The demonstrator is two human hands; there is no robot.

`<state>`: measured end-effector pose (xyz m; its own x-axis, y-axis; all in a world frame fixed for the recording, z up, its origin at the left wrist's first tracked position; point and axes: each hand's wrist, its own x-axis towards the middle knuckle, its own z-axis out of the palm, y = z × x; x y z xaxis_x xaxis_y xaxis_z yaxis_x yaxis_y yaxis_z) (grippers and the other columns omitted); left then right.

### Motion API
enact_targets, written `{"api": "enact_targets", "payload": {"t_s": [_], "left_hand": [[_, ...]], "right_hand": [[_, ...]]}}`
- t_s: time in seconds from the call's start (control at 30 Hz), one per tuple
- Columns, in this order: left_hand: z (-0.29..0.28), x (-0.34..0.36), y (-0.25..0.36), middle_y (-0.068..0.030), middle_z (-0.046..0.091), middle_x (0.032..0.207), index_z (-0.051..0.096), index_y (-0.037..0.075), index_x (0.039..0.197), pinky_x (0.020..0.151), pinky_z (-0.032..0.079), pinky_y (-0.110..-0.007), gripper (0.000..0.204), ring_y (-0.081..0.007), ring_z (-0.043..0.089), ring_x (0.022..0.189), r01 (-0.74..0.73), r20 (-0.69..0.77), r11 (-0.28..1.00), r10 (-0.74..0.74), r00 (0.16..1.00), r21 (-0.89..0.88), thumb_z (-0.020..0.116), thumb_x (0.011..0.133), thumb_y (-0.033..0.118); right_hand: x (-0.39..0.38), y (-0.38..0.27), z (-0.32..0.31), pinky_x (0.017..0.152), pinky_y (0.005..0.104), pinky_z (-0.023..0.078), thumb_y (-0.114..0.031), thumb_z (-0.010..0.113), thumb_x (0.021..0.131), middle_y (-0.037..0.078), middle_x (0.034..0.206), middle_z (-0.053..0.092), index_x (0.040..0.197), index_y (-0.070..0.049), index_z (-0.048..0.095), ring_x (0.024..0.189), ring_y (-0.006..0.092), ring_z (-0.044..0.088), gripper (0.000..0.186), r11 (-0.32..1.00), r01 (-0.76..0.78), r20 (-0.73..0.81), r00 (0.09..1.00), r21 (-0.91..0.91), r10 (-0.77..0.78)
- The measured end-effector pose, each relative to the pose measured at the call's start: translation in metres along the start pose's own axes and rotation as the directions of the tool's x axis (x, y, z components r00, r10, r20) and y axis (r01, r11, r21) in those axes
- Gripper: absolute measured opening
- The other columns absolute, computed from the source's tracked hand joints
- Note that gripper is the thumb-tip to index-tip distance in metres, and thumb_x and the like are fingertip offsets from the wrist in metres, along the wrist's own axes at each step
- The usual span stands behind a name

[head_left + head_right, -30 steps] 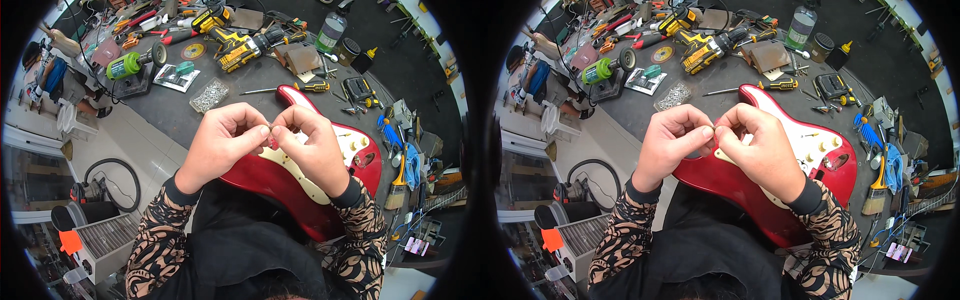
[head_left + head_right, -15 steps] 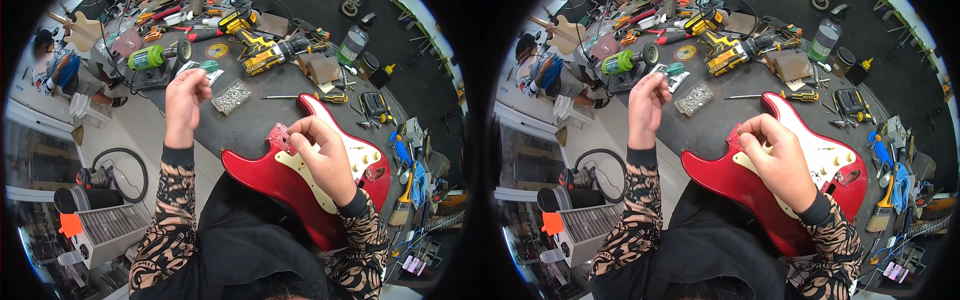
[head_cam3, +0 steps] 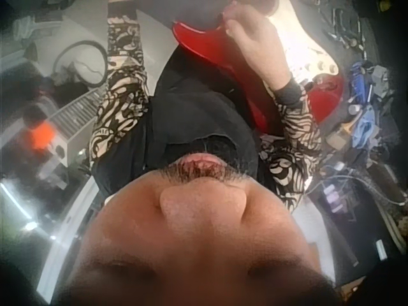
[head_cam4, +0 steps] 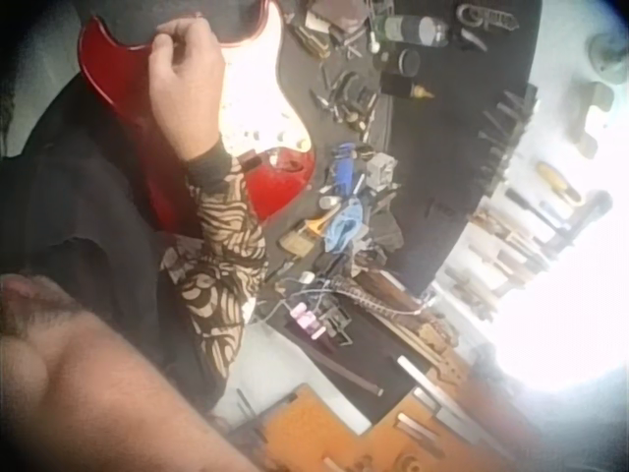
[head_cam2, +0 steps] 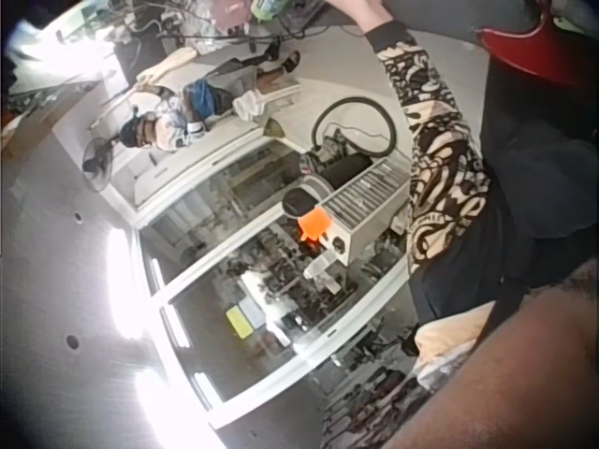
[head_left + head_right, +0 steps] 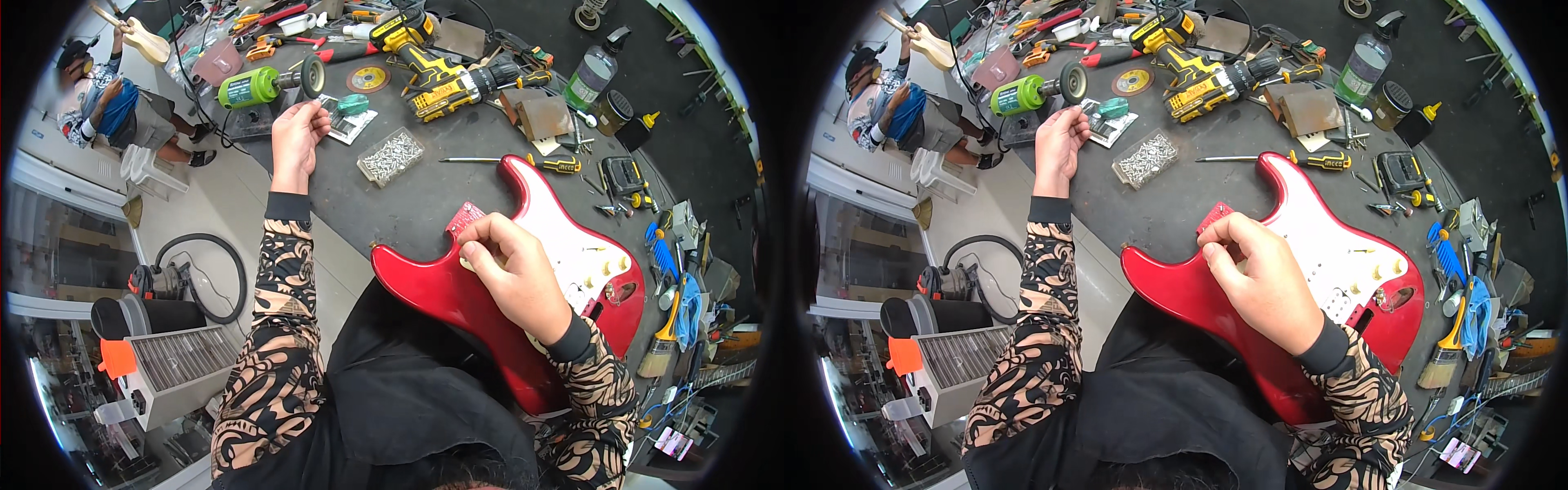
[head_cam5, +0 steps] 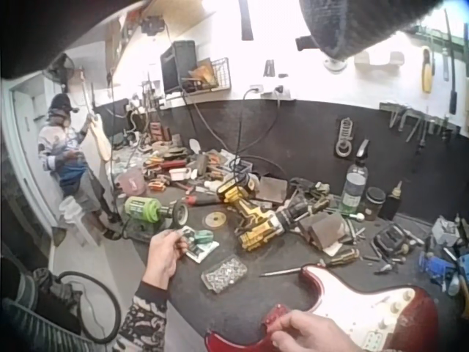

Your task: The person sands a small wooden block, then handles small metal hardware and screws on a red electric guitar body. They use a brush to clean the guitar's pickguard area and assemble a metal bridge component with screws and springs, repeatedly adjusting and inspecting the parts.

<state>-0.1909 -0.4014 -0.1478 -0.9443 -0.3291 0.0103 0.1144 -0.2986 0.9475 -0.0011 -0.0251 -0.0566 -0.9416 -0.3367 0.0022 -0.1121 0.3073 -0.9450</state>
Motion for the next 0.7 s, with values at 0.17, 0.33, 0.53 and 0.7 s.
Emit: {"api": "enact_targets", "payload": {"t_s": [0.17, 0.33, 0.53, 0.7], "left_hand": [[-0.001, 0.0009, 0.0002, -0.0048, 0.074, 0.089, 0.071, 0.001, 0.107, 0.069, 0.059, -0.027, 0.012, -0.012, 0.07, 0.075, -0.003, -0.011, 1.0, 0.003, 1.0, 0.002, 0.074, 0.105, 0.012], [0.0049, -0.0004, 0.0012, -0.0049, 0.075, 0.086, 0.073, 0.0, 0.104, 0.066, 0.059, -0.026, 0.01, -0.0113, 0.069, 0.071, -0.026, -0.014, 1.0, 0.027, 1.0, 0.011, 0.074, 0.103, 0.011], [0.0048, 0.0009, -0.0006, -0.0055, 0.074, 0.085, 0.073, -0.001, 0.104, 0.065, 0.059, -0.026, 0.01, -0.0113, 0.069, 0.07, -0.043, -0.066, 0.999, 0.042, 0.997, -0.005, 0.075, 0.102, 0.009], [0.004, 0.0013, -0.0016, -0.0061, 0.074, 0.085, 0.073, -0.002, 0.104, 0.066, 0.059, -0.027, 0.011, -0.0117, 0.069, 0.069, -0.051, -0.072, 0.999, 0.051, 0.996, 0.001, 0.074, 0.102, 0.009]], "right_hand": [[0.001, -0.001, 0.0012, 0.078, 0.0314, 0.057, -0.007, 0.069, 0.104, 0.01, 0.098, 0.075, 0.11, 0.002, 0.07, 0.087, 0.0167, 0.071, 0.011, 1.0, -0.012, 0.013, 1.0, -0.019, 0.012], [0.0008, 0.0045, 0.0022, 0.075, 0.0311, 0.056, -0.006, 0.069, 0.103, 0.01, 0.096, 0.075, 0.11, 0.002, 0.07, 0.084, 0.0163, 0.071, 0.011, 1.0, 0.005, 0.008, 1.0, -0.01, -0.004], [0.0003, 0.0048, 0.0038, 0.074, 0.0306, 0.055, -0.006, 0.069, 0.104, 0.009, 0.094, 0.074, 0.11, 0.003, 0.069, 0.082, 0.0153, 0.069, 0.011, 1.0, 0.014, 0.002, 1.0, -0.002, -0.014], [0.0001, 0.0025, 0.0037, 0.074, 0.0305, 0.055, -0.006, 0.069, 0.104, 0.009, 0.094, 0.074, 0.11, 0.003, 0.069, 0.081, 0.015, 0.068, 0.011, 1.0, 0.023, 0.004, 1.0, -0.016, -0.023]]}}
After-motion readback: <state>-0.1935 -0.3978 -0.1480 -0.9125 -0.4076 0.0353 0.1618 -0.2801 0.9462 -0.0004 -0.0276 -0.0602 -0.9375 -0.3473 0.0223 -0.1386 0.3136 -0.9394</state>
